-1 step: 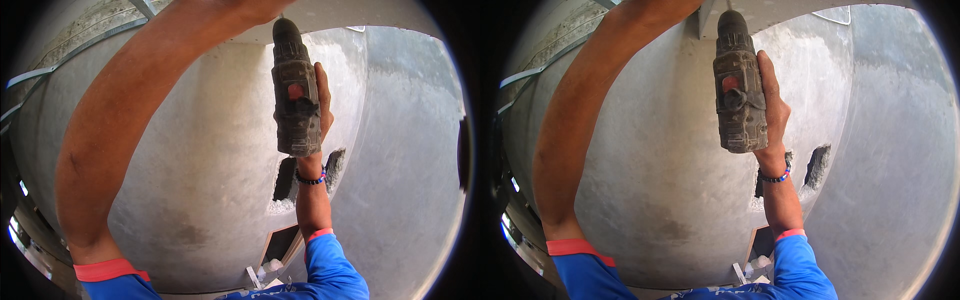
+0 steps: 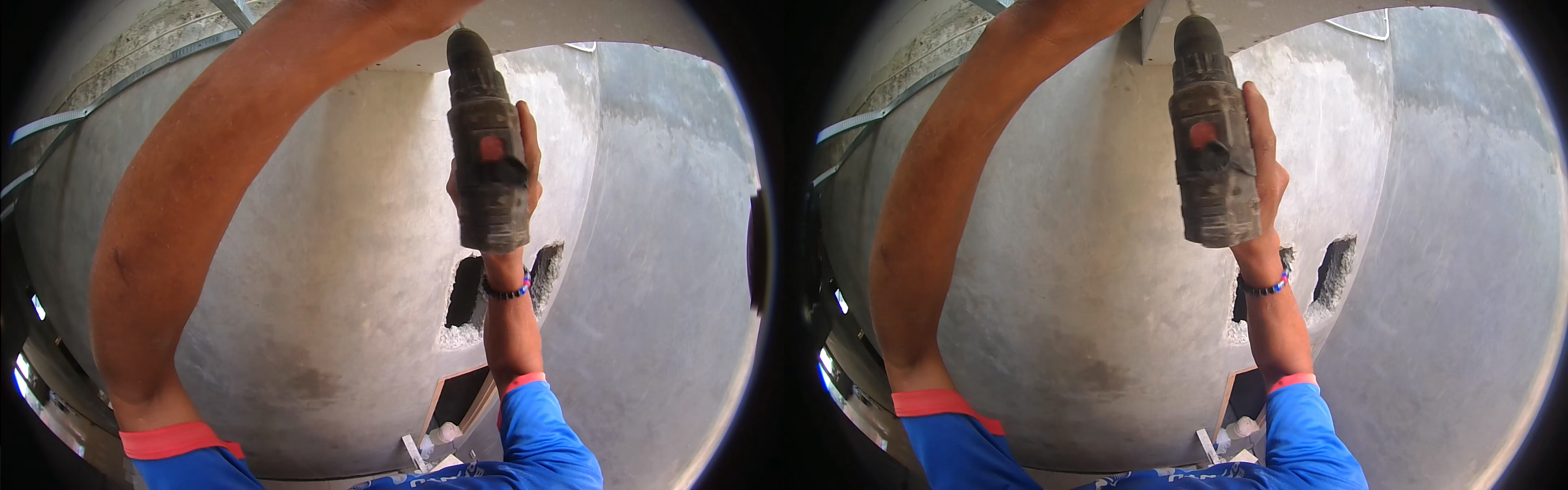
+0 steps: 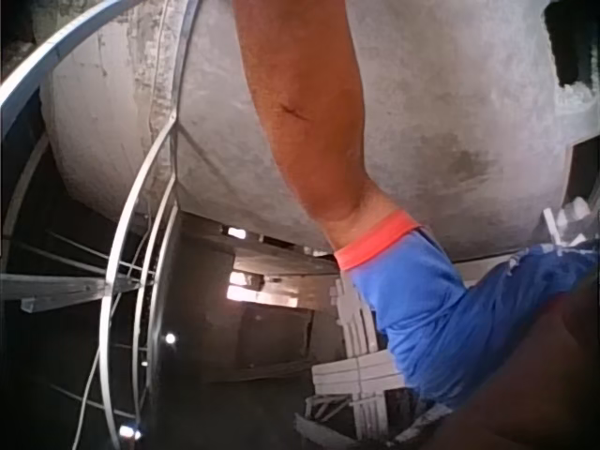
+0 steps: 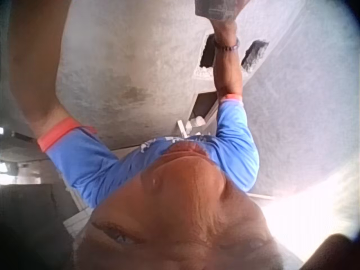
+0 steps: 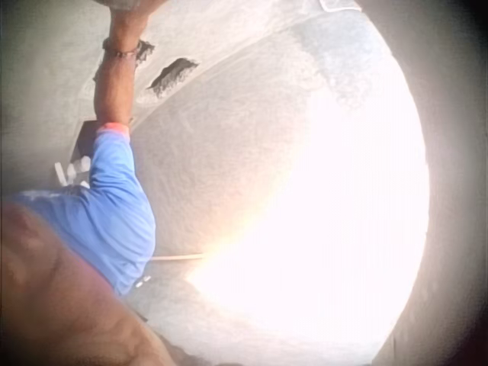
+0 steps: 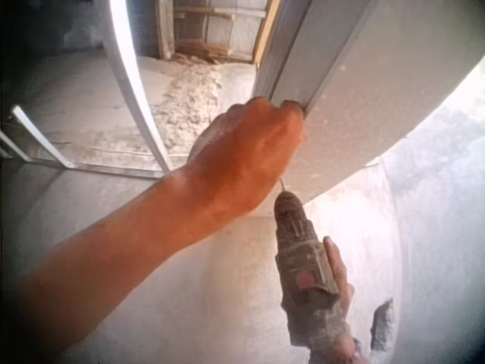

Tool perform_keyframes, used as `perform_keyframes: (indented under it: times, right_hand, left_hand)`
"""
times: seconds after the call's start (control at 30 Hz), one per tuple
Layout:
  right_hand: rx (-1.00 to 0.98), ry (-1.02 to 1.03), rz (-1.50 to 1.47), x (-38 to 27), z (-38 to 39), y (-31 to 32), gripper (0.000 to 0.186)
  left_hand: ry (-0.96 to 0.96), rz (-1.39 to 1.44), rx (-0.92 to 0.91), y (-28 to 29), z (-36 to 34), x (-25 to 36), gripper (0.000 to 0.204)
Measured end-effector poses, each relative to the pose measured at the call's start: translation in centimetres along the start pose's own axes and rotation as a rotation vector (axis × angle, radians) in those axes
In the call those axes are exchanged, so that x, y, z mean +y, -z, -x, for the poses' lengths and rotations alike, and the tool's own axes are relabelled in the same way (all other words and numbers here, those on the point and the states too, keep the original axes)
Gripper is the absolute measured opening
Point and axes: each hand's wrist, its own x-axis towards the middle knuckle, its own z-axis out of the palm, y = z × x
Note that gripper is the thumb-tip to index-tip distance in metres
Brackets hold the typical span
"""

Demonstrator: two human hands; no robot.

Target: The person lifts a piece of drywall and positions it against a structural frame, then secures it by driving screws into the material using a power drill.

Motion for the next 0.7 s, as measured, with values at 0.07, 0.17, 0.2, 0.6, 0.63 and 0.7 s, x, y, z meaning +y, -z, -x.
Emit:
perform_keyframes:
  times: [0.07, 0.17, 0.2, 0.6, 0.63, 0.7]
  right_hand:
    - [-0.007, 0.015, 0.113, -0.2, 0.1, 0.4, 0.076]
    - [-0.006, -0.045, 0.036, 0.4, 0.1, 0.7, 0.077]
    - [-0.006, -0.098, -0.019, 0.3, 0.2, 0.4, 0.078]
    - [-0.003, -0.439, 0.056, -1.9, 7.9, 3.7, 0.086]
    - [-0.059, -0.449, 0.105, -2.2, 9.4, 4.9, 0.083]
    - [-0.146, -0.527, 0.106, -3.3, 11.7, 7.1, 0.078]
  left_hand:
    - [-0.001, -0.139, 0.000, -0.2, 0.3, 0.6, 0.012]
    - [-0.085, -0.226, 0.150, -1.7, 0.7, 0.3, 0.013]
    - [-0.068, -0.204, 0.134, -0.9, 0.5, 0.4, 0.013]
    - [0.724, 0.450, 0.143, 2.5, 11.8, 1.6, 0.019]
    - [1.018, 0.602, 0.087, 2.8, 15.1, 4.0, 0.022]
    - [1.503, 0.948, 0.006, 2.9, 23.1, 8.6, 0.026]
